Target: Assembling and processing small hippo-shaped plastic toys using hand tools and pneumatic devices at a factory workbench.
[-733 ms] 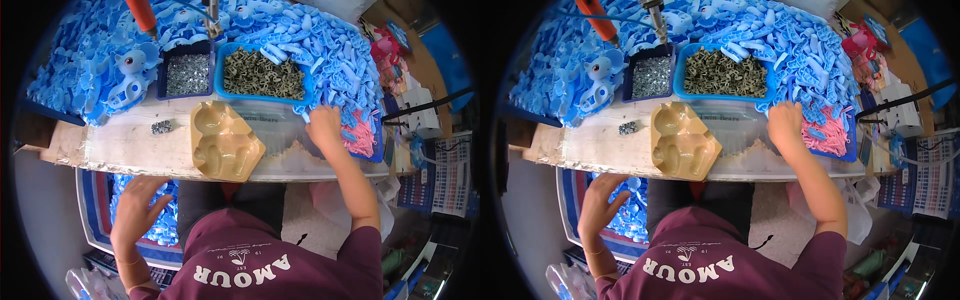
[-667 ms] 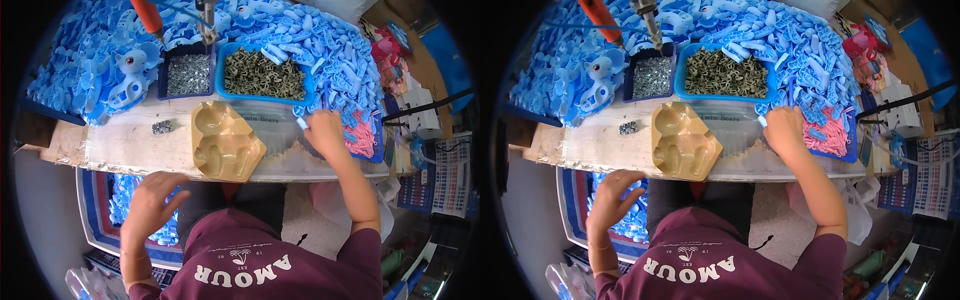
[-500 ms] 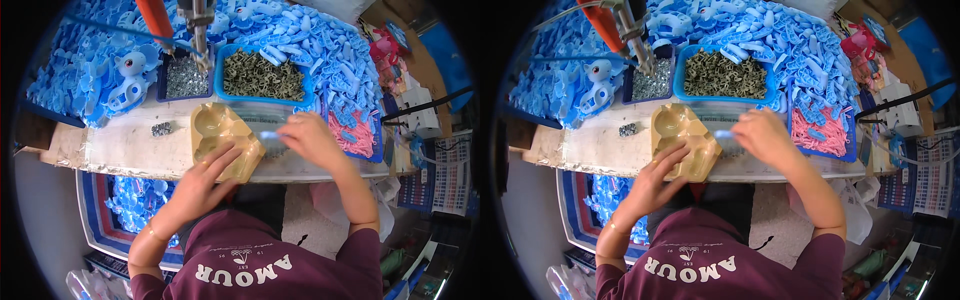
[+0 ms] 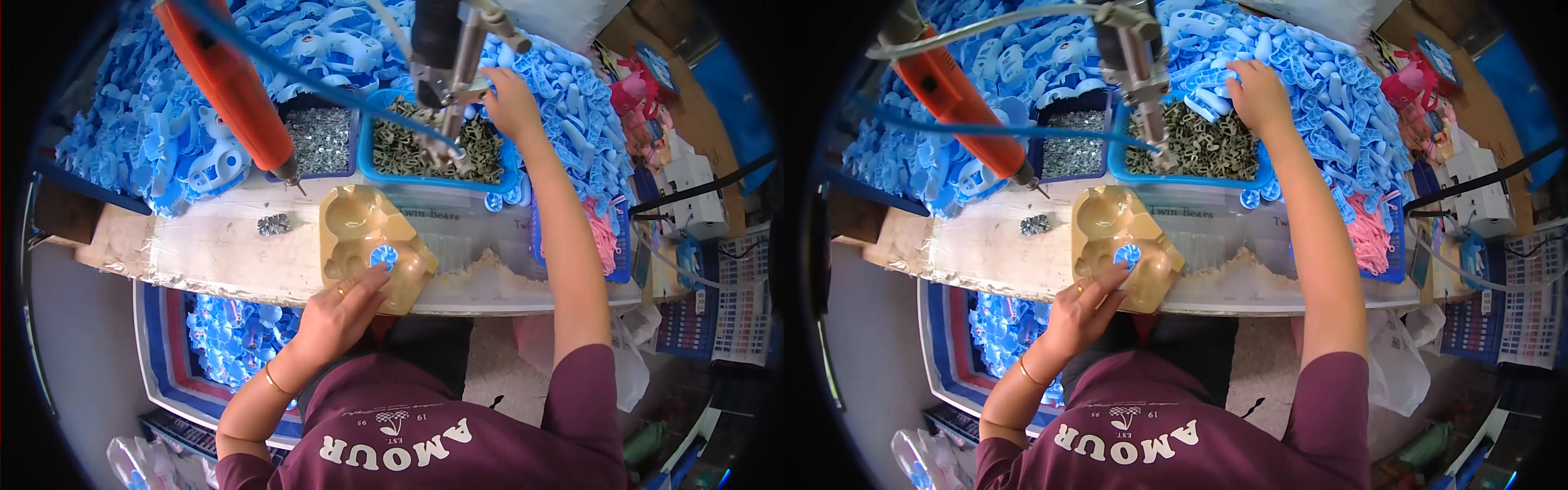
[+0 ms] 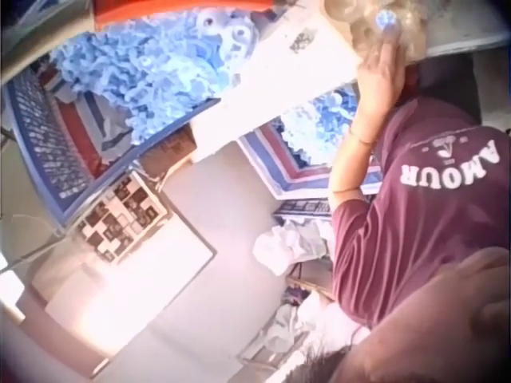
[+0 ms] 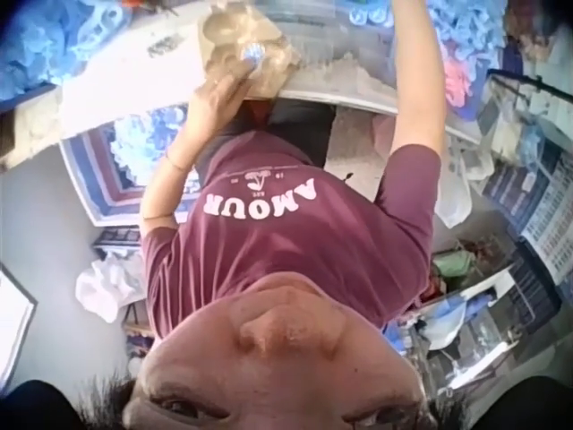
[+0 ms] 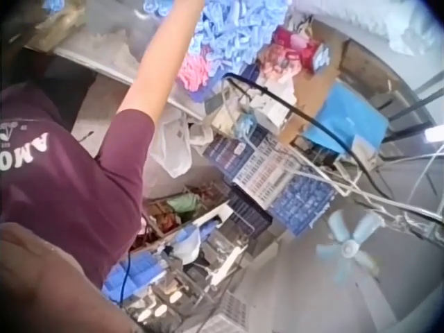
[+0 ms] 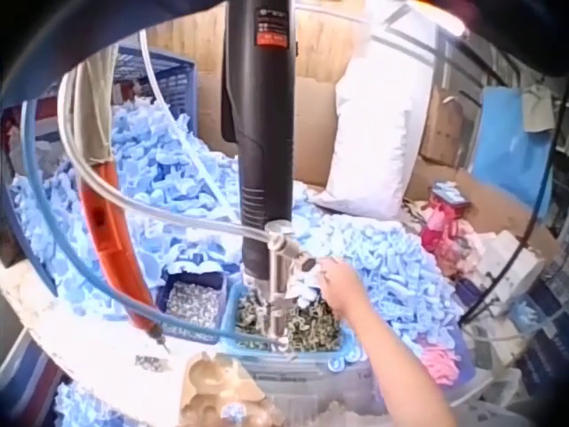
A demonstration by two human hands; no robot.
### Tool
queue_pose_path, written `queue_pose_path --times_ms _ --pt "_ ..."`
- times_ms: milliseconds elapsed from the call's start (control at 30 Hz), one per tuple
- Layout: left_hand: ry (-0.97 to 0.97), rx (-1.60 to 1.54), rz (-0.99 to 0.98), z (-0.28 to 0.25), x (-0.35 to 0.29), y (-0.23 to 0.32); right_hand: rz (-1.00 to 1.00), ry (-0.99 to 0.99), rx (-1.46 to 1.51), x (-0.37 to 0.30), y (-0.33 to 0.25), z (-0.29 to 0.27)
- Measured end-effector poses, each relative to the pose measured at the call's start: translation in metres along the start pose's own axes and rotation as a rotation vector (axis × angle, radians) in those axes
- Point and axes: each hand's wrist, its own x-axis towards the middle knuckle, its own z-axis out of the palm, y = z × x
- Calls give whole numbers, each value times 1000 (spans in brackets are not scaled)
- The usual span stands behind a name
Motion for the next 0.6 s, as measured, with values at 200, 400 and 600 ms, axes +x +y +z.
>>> queue_pose_path --times_ms 200,400,600 --pt "-133 208 109 -3 -15 0 -13 -146 -562 38 9 38" --pt "-108 225 156 21 -13 -1 39 24 -217 27 -20 6" --pt "-165 211 245 30 -20 -10 297 -425 731 -16 -78 -31"
